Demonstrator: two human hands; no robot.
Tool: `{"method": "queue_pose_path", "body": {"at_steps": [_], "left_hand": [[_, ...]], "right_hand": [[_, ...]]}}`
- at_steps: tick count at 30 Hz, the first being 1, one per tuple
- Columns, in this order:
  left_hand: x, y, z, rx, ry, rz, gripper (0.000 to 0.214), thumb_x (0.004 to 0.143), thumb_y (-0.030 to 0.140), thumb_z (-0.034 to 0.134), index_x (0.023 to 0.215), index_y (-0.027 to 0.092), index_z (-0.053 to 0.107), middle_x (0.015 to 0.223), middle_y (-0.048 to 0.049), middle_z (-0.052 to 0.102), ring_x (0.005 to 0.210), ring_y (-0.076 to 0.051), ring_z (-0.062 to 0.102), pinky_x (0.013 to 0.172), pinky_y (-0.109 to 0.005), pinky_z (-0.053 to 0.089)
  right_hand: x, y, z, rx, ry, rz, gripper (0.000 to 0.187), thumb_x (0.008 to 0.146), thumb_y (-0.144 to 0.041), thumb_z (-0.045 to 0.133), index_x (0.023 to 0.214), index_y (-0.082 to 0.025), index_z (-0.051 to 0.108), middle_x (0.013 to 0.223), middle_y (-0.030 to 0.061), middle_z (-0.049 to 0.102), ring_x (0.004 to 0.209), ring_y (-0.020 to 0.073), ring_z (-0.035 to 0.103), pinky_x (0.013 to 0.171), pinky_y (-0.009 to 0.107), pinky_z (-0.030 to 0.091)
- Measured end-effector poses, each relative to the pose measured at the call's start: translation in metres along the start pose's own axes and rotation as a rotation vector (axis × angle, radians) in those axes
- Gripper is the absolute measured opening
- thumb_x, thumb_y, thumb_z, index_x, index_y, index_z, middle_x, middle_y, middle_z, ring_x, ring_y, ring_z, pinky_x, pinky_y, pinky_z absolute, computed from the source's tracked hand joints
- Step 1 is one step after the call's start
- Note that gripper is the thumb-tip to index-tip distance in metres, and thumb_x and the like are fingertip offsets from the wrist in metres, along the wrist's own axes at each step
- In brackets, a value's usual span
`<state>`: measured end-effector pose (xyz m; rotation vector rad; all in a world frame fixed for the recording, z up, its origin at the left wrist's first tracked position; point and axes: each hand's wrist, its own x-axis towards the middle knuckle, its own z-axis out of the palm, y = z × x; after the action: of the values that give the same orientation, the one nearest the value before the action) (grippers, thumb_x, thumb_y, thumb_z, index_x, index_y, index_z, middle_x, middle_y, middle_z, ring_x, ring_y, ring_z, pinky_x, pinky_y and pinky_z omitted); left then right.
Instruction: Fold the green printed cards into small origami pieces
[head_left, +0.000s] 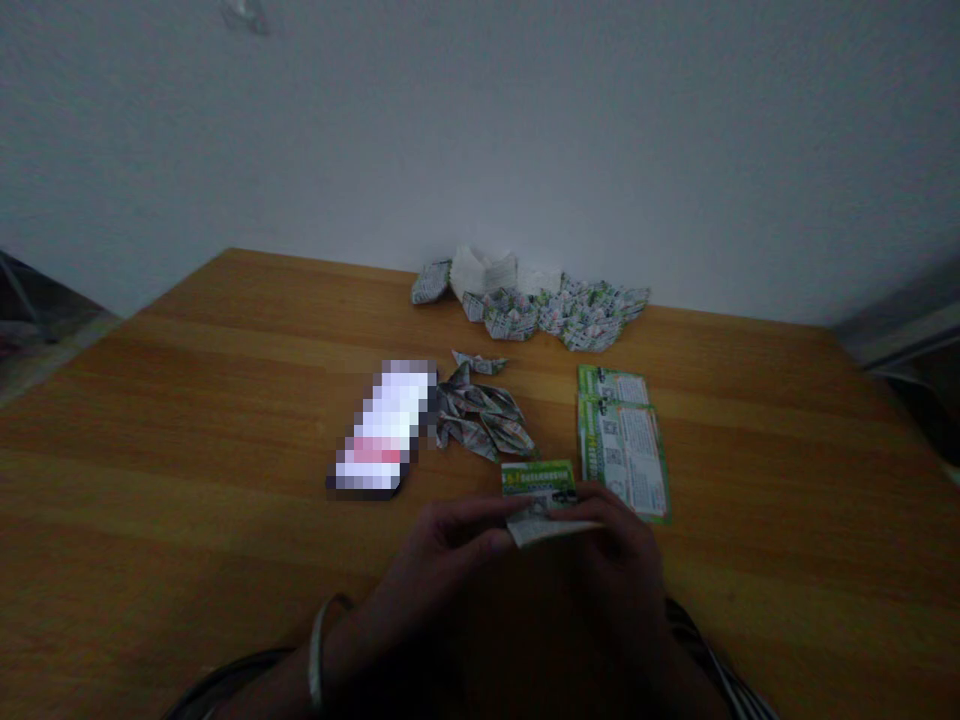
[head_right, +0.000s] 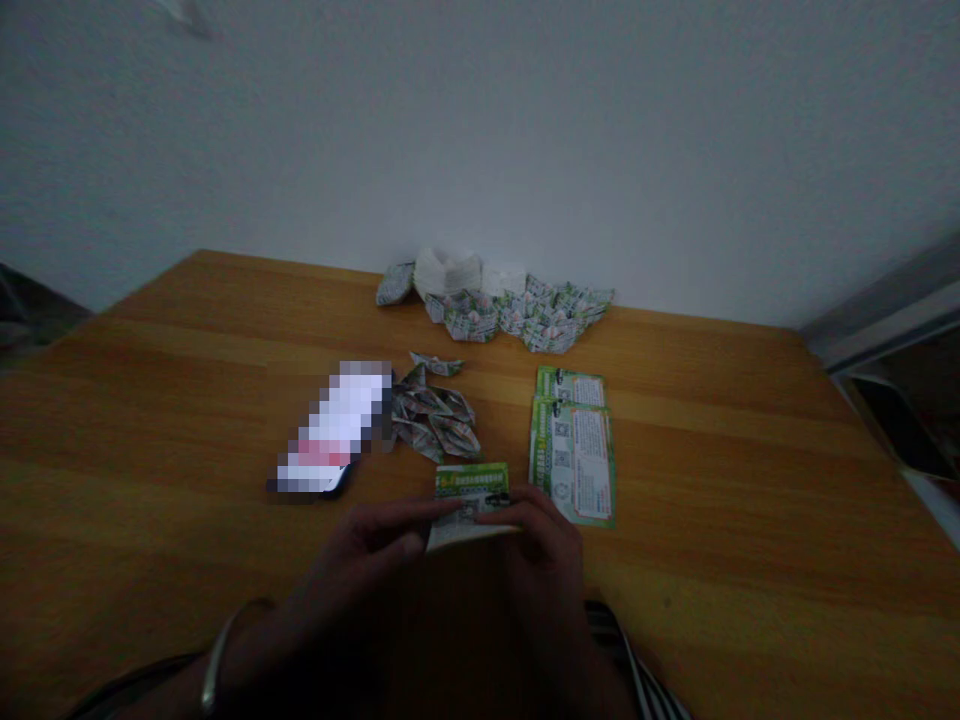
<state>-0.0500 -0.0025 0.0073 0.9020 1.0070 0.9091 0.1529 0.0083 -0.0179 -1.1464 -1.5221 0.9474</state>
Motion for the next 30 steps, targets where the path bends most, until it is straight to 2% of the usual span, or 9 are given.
{"method": "queue_pose_path", "body": {"at_steps": [2, 6, 9, 13, 17, 21, 23, 27, 30], "left_hand": [[-0.003, 0.002, 0.002, 0.085, -0.012, 0.068, 0.036, 0.069, 0.024, 0.081, 0.104, 0.027, 0.076, 0.115, -0.0045, 0.073, 0.11, -0.026, 0.065, 0.1, -0.037, 0.047], [-0.004, 0.001, 0.003, 0.121, 0.084, 0.132, 0.016, 0.076, 0.021, 0.072, 0.087, 0.028, 0.08, 0.097, -0.0027, 0.078, 0.091, -0.022, 0.071, 0.087, -0.033, 0.054], [-0.003, -0.001, 0.002, 0.116, 0.123, 0.083, 0.01, 0.076, 0.022, 0.072, 0.077, 0.024, 0.081, 0.081, -0.0032, 0.079, 0.08, -0.021, 0.072, 0.079, -0.029, 0.054], [-0.003, -0.002, 0.004, 0.104, 0.187, -0.013, 0.012, 0.076, 0.029, 0.073, 0.072, 0.019, 0.078, 0.074, -0.0036, 0.077, 0.071, -0.018, 0.068, 0.067, -0.025, 0.052], [-0.005, -0.006, 0.013, 0.048, 0.174, 0.039, 0.016, 0.082, 0.033, 0.07, 0.084, 0.017, 0.071, 0.083, -0.0037, 0.075, 0.079, -0.017, 0.068, 0.074, -0.024, 0.052], [-0.006, -0.008, 0.021, -0.195, 0.13, -0.017, 0.043, 0.087, 0.032, 0.066, 0.126, 0.024, 0.05, 0.098, -0.0051, 0.075, 0.087, -0.019, 0.07, 0.082, -0.031, 0.054], [-0.005, -0.009, 0.021, -0.27, 0.127, -0.061, 0.053, 0.088, 0.032, 0.065, 0.135, 0.024, 0.043, 0.101, -0.0064, 0.075, 0.089, -0.019, 0.07, 0.082, -0.031, 0.054], [-0.003, -0.01, 0.021, -0.269, 0.177, -0.084, 0.038, 0.087, 0.034, 0.067, 0.121, 0.018, 0.062, 0.107, -0.0073, 0.074, 0.097, -0.019, 0.068, 0.089, -0.028, 0.051], [-0.004, -0.01, 0.022, -0.216, 0.188, -0.112, 0.03, 0.086, 0.037, 0.066, 0.11, 0.017, 0.07, 0.105, -0.0062, 0.074, 0.097, -0.02, 0.068, 0.086, -0.027, 0.051]], "right_hand": [[0.001, 0.0, 0.0, 0.047, 0.009, -0.005, 0.026, 0.076, -0.01, 0.062, 0.084, -0.029, 0.078, 0.095, 0.0032, 0.068, 0.086, 0.0177, 0.068, 0.072, 0.024, 0.054], [0.002, -0.001, 0.002, 0.159, -0.065, -0.032, 0.025, 0.077, -0.013, 0.068, 0.088, -0.032, 0.079, 0.093, 0.002, 0.065, 0.082, 0.0157, 0.068, 0.07, 0.022, 0.054], [0.0, -0.002, 0.004, 0.201, -0.11, -0.022, 0.021, 0.08, -0.017, 0.066, 0.088, -0.032, 0.079, 0.092, 0.0021, 0.065, 0.078, 0.0153, 0.067, 0.067, 0.022, 0.054], [0.0, -0.005, 0.009, 0.152, -0.056, 0.019, 0.017, 0.081, -0.015, 0.064, 0.077, -0.027, 0.075, 0.084, 0.0011, 0.066, 0.075, 0.0145, 0.066, 0.064, 0.02, 0.052], [0.002, -0.011, 0.014, 0.097, 0.019, 0.075, 0.017, 0.083, -0.021, 0.064, 0.066, -0.021, 0.065, 0.069, -0.0008, 0.064, 0.062, 0.0131, 0.061, 0.056, 0.02, 0.05], [0.001, -0.01, 0.016, 0.043, -0.004, 0.105, 0.009, 0.085, -0.025, 0.063, 0.083, -0.021, 0.07, 0.075, 0.0012, 0.07, 0.069, 0.0166, 0.067, 0.064, 0.024, 0.054], [0.001, -0.009, 0.016, -0.005, -0.001, 0.099, 0.01, 0.084, -0.025, 0.064, 0.088, -0.021, 0.072, 0.082, 0.003, 0.072, 0.074, 0.0186, 0.069, 0.068, 0.027, 0.055], [-0.001, -0.009, 0.018, -0.091, -0.001, 0.05, 0.01, 0.082, -0.024, 0.065, 0.087, -0.021, 0.073, 0.084, 0.0037, 0.073, 0.075, 0.0186, 0.068, 0.068, 0.027, 0.055], [-0.001, -0.011, 0.019, -0.131, -0.026, 0.047, 0.01, 0.082, -0.025, 0.064, 0.08, -0.019, 0.072, 0.081, 0.0046, 0.072, 0.07, 0.018, 0.066, 0.061, 0.026, 0.053]]}}
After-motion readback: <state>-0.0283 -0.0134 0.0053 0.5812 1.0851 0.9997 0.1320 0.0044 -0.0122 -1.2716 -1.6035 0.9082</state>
